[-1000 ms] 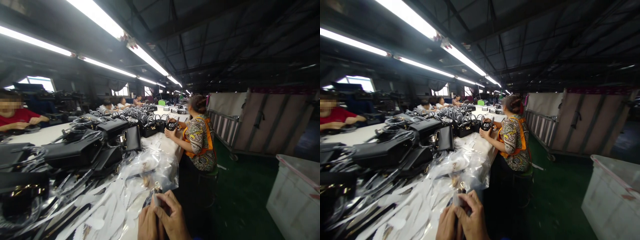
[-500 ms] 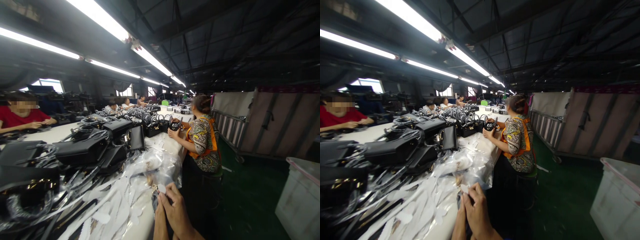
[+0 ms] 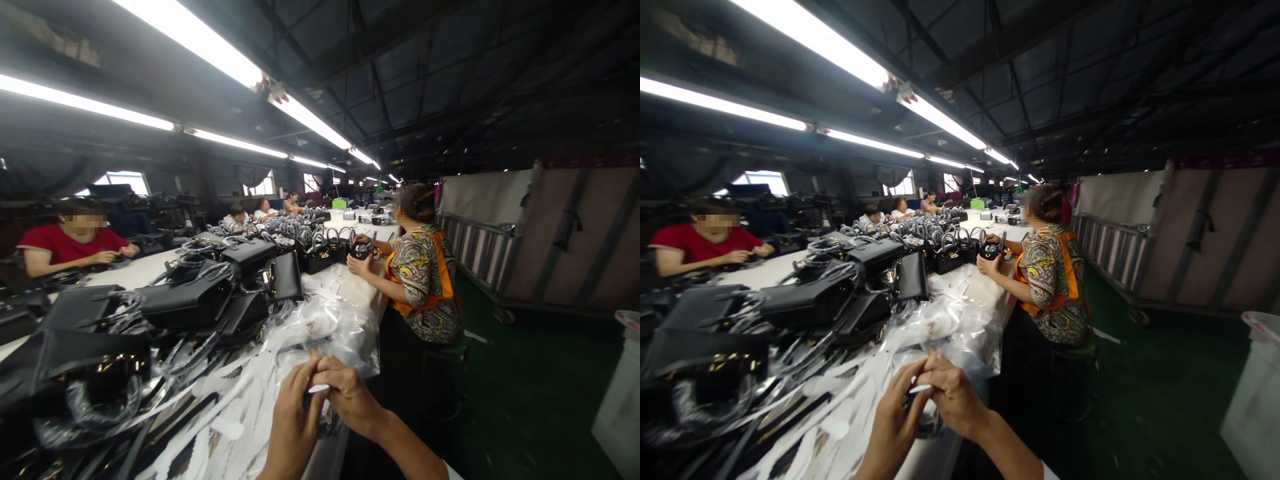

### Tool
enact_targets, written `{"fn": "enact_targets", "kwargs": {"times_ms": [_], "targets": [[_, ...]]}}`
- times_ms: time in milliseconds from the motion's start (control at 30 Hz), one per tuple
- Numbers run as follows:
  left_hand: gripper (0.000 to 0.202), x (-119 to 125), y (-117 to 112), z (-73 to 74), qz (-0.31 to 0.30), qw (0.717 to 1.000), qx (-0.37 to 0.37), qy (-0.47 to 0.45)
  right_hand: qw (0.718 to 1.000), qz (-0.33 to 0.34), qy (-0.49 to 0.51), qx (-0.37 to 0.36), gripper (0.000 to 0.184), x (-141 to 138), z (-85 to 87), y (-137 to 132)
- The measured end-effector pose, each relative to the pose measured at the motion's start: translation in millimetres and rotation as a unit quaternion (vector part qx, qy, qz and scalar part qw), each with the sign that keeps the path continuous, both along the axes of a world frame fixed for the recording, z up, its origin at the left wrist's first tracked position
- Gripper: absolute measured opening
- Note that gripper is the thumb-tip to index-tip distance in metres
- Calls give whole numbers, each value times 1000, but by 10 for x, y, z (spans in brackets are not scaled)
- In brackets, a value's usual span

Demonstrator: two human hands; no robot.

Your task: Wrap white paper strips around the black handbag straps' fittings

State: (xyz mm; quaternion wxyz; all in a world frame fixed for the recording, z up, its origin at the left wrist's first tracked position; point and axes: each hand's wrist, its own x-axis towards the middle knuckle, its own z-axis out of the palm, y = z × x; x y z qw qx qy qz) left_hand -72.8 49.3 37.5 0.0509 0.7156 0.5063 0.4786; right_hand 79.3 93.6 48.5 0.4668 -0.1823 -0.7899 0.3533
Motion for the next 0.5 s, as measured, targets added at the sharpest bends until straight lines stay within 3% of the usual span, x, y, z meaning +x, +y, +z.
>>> {"fn": "enact_targets", "kwargs": {"times_ms": [100, 233, 500], "targets": [[34, -35, 65, -111, -7, 997, -74, -24, 999, -16, 26, -43, 25, -165, -201, 56], [34, -60, 111, -222, -10, 996, -73, -56, 988, -115, 56, -86, 22, -331, -424, 42], [25, -24, 71, -169, 8, 977, -48, -208, 965, -242, 64, -82, 9, -486, -514, -51]]}}
